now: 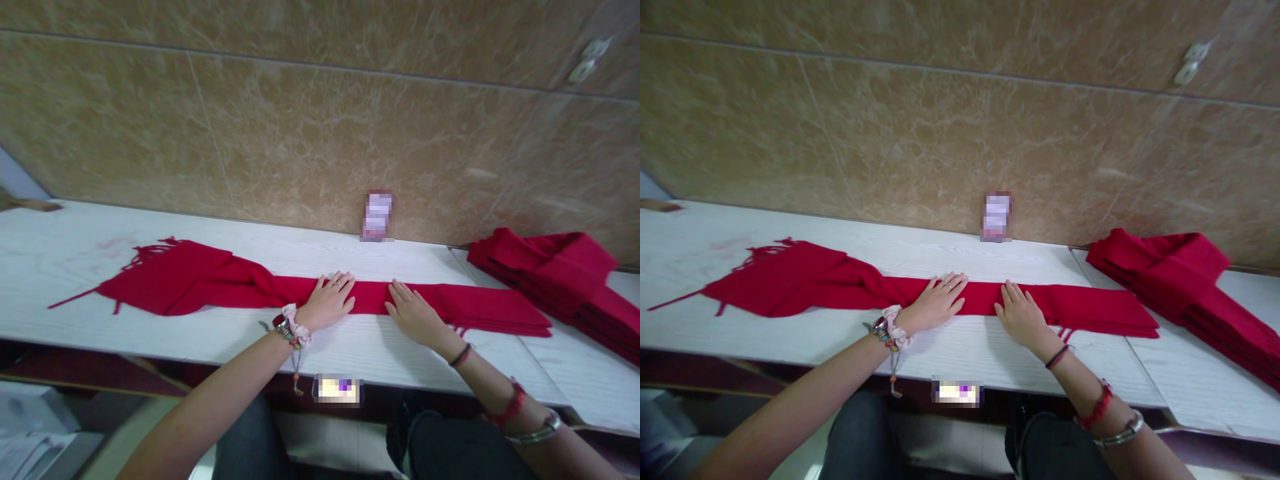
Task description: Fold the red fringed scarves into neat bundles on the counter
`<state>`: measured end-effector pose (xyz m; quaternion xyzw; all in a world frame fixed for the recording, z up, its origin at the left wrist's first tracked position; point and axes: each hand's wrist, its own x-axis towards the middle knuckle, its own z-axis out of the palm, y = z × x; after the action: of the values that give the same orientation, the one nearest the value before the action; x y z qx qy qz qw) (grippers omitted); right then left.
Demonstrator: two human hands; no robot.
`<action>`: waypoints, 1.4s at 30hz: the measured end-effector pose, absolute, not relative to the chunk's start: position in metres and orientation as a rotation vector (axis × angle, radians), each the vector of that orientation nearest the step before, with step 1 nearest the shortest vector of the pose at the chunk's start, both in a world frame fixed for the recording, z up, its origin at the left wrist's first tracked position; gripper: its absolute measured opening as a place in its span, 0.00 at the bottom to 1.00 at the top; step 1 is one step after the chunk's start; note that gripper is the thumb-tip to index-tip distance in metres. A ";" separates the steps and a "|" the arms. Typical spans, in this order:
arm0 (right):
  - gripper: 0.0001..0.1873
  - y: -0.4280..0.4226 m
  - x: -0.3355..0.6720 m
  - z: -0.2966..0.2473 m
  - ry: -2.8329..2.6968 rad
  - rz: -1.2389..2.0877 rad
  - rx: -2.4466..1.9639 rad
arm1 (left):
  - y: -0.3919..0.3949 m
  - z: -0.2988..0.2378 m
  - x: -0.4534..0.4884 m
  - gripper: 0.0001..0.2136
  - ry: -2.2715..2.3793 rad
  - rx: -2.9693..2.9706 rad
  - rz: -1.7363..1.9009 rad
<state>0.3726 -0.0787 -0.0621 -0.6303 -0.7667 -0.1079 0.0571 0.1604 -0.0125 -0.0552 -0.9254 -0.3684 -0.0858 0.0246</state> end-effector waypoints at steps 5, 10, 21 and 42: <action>0.22 -0.075 0.367 -0.052 -2.307 -0.416 -1.882 | -0.014 -0.051 0.163 0.22 -1.066 -2.836 -0.276; 0.24 -0.074 0.357 -0.058 -2.414 -0.290 -1.753 | -0.015 -0.052 0.164 0.22 -0.878 -2.924 -0.249; 0.26 -0.082 0.383 -0.057 -2.308 -0.388 -1.875 | -0.016 -0.052 0.166 0.22 -0.897 -2.946 -0.246; 0.26 -0.092 0.425 -0.049 -2.347 -0.431 -1.923 | -0.015 -0.050 0.165 0.23 -0.898 -2.970 -0.190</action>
<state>0.4248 -0.0920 -0.0492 -0.6271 -0.7652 -0.1406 0.0383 0.1653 -0.0155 -0.0499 -0.9553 -0.2888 -0.0610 0.0166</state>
